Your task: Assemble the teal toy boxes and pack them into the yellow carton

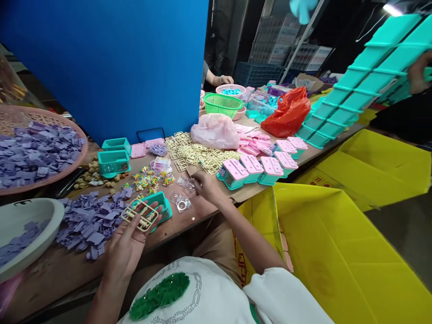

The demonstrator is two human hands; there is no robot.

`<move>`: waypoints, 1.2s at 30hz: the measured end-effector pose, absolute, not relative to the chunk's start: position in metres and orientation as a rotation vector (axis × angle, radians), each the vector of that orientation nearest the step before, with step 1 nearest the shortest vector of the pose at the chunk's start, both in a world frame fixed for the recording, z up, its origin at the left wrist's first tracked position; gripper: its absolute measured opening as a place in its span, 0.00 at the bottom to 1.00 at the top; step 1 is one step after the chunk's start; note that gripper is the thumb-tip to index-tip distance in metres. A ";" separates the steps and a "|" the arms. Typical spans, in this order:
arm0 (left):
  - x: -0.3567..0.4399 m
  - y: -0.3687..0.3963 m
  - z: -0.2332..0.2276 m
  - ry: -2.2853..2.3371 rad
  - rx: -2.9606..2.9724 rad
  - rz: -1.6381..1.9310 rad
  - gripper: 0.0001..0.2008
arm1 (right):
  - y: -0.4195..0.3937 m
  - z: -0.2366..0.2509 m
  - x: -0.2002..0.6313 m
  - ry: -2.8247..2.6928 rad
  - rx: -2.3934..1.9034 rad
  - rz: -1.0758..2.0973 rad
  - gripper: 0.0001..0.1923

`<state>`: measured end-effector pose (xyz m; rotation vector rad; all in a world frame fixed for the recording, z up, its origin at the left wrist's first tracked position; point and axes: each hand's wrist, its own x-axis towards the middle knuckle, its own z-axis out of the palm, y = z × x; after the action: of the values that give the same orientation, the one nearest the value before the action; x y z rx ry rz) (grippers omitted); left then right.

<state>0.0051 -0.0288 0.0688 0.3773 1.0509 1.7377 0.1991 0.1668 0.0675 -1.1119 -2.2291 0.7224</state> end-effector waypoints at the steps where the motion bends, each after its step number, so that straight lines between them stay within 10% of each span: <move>1: 0.002 -0.032 0.070 1.059 0.372 1.737 0.29 | 0.179 0.065 0.202 -2.243 -1.189 0.614 0.11; 11: -0.008 -0.057 0.065 1.095 0.430 1.735 0.45 | 0.254 0.047 0.152 -2.359 -1.378 0.325 0.16; 25: -0.015 -0.054 0.063 0.990 0.392 1.682 0.40 | 0.289 0.051 0.142 -2.303 -1.407 0.198 0.11; 36: 0.005 -0.006 0.081 0.826 0.324 1.771 0.17 | 0.200 0.059 0.175 -1.474 -0.875 1.168 0.24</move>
<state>0.0046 -0.0063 0.0806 0.3243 0.8264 1.7705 0.1751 0.2003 0.0591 -0.8747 -1.4737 1.1678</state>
